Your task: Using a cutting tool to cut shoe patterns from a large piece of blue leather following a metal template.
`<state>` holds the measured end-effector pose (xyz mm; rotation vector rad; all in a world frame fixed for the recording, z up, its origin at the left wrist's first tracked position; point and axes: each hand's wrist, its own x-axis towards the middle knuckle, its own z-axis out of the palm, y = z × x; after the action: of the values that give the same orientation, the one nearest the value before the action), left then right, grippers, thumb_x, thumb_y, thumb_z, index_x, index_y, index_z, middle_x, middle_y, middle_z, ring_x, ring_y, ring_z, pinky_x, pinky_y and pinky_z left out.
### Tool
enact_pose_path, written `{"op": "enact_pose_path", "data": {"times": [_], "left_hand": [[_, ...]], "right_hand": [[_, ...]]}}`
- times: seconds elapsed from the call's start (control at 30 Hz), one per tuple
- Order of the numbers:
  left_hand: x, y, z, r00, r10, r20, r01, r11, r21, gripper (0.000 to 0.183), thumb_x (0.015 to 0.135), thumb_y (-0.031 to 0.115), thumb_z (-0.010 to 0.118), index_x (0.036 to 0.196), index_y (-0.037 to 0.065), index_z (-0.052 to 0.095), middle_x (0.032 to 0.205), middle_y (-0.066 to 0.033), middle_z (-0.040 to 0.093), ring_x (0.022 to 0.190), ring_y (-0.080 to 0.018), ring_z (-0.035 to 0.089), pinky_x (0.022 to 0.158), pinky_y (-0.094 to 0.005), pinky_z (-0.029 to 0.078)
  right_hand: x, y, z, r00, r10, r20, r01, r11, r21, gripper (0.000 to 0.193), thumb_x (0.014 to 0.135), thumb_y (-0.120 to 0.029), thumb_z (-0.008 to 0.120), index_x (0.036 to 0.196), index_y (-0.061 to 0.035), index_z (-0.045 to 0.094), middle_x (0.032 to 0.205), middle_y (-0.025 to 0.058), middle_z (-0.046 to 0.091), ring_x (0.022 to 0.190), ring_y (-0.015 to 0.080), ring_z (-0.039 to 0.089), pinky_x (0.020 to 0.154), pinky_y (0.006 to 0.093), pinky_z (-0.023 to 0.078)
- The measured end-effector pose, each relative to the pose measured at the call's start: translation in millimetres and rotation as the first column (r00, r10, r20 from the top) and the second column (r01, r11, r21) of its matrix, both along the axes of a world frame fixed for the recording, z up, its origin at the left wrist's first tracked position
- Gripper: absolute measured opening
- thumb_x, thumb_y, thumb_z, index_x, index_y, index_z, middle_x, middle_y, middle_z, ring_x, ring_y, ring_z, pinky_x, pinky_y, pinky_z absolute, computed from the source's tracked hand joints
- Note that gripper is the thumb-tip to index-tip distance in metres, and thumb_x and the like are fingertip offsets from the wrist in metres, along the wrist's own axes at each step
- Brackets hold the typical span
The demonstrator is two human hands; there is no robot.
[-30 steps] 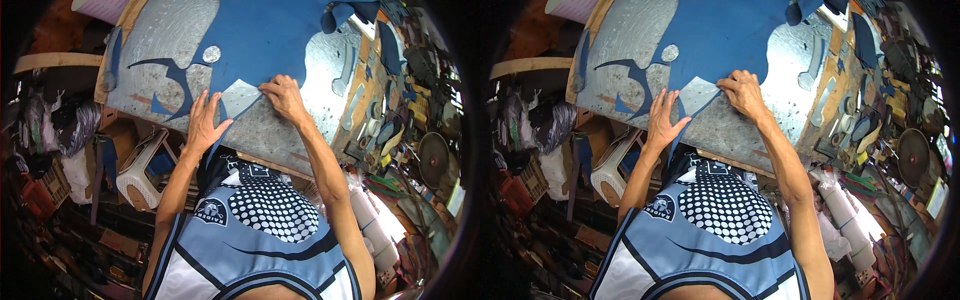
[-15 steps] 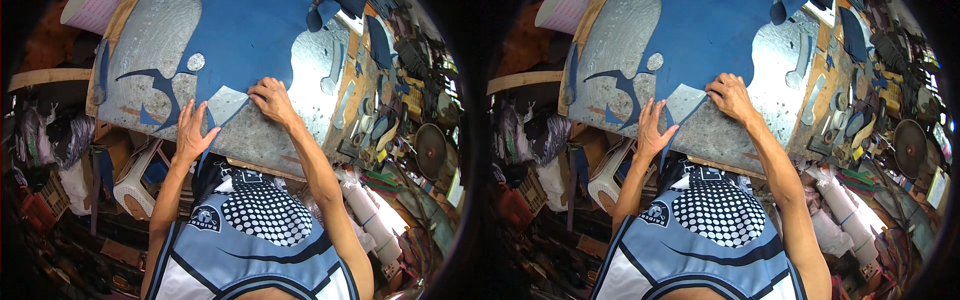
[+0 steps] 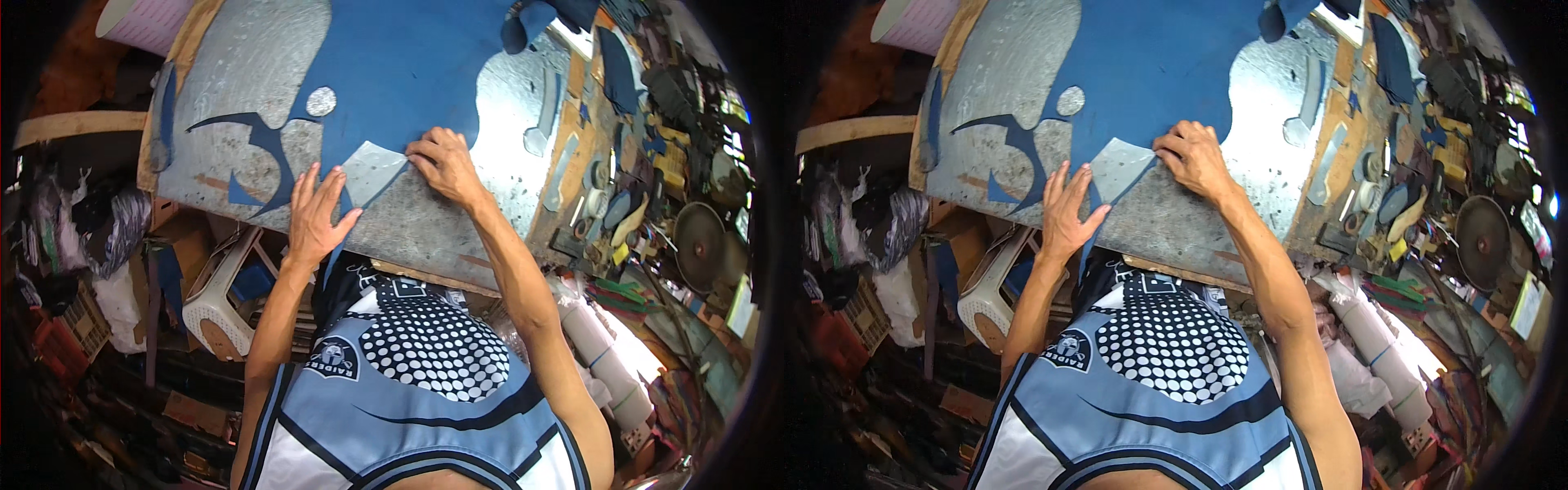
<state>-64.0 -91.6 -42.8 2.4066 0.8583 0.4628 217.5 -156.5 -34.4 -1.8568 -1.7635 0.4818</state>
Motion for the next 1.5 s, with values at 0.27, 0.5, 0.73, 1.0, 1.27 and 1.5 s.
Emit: {"op": "enact_pose_path", "data": {"times": [0.27,0.5,0.73,1.0,1.27,1.5], "left_hand": [[3.9,1.7,1.4,0.999,-0.046,-0.017,0.047,0.997,0.066,0.036,0.081,0.027,0.077,0.112,0.010,0.072,0.143,-0.0127,0.053,0.138,-0.0416,0.039,0.112,-0.0566,0.029],[0.1,2.3,-1.3,0.990,-0.107,-0.087,0.121,0.977,0.176,0.033,0.083,0.023,0.073,0.111,0.005,0.069,0.142,-0.0151,0.054,0.135,-0.0451,0.042,0.110,-0.0565,0.031],[37.4,-4.5,42.4,0.961,-0.032,-0.275,0.109,0.958,0.267,0.020,0.089,0.011,0.066,0.107,0.003,0.069,0.133,-0.0193,0.055,0.137,-0.0420,0.040,0.114,-0.0572,0.028],[63.4,18.5,58.8,0.809,-0.405,-0.426,0.485,0.870,0.092,0.035,0.081,-0.001,0.061,0.116,0.000,0.065,0.133,-0.0221,0.053,0.128,-0.0416,0.047,0.112,-0.0541,0.034],[71.6,23.6,83.9,0.797,-0.400,-0.453,0.430,0.902,-0.040,0.026,0.085,0.012,0.067,0.107,-0.001,0.066,0.125,-0.0210,0.058,0.117,-0.0401,0.054,0.098,-0.0479,0.044],[94.4,37.7,75.8,0.745,-0.502,-0.439,0.500,0.856,-0.130,0.031,0.087,0.027,0.068,0.105,0.001,0.067,0.125,-0.0180,0.058,0.117,-0.0358,0.056,0.099,-0.0460,0.045]], "right_hand": [[2.4,-2.2,0.7,1.000,0.007,0.006,-0.007,0.999,0.046,0.012,0.081,-0.014,0.071,0.093,-0.0134,0.074,0.090,0.0045,0.060,0.090,0.0240,0.056,0.079,0.0387,0.040],[1.9,-3.8,-25.0,0.999,0.040,0.003,-0.040,0.990,0.134,0.018,0.074,-0.021,0.072,0.091,-0.0163,0.073,0.091,0.0052,0.059,0.093,0.0277,0.056,0.077,0.0432,0.040],[40.4,-35.5,17.7,0.994,-0.105,0.009,0.102,0.983,0.152,0.015,0.078,-0.011,0.068,0.093,-0.0101,0.072,0.087,0.0094,0.060,0.088,0.0283,0.059,0.079,0.0431,0.044],[347.1,-173.1,-23.2,0.269,-0.866,0.421,0.858,0.414,0.304,0.021,0.080,-0.008,0.058,0.096,-0.0014,0.072,0.093,0.0240,0.067,0.086,0.0422,0.065,0.075,0.0516,0.051],[474.7,-229.2,-82.4,0.345,-0.794,0.501,0.939,0.288,-0.190,0.032,0.081,-0.029,0.066,0.095,-0.0014,0.072,0.100,0.0232,0.071,0.094,0.0404,0.069,0.079,0.0486,0.054],[515.6,-317.9,-65.0,0.413,-0.727,0.549,0.900,0.417,-0.124,0.062,0.088,-0.025,0.060,0.144,-0.0135,0.039,0.112,0.0302,0.065,0.108,0.0490,0.062,0.088,0.0510,0.048]]}}
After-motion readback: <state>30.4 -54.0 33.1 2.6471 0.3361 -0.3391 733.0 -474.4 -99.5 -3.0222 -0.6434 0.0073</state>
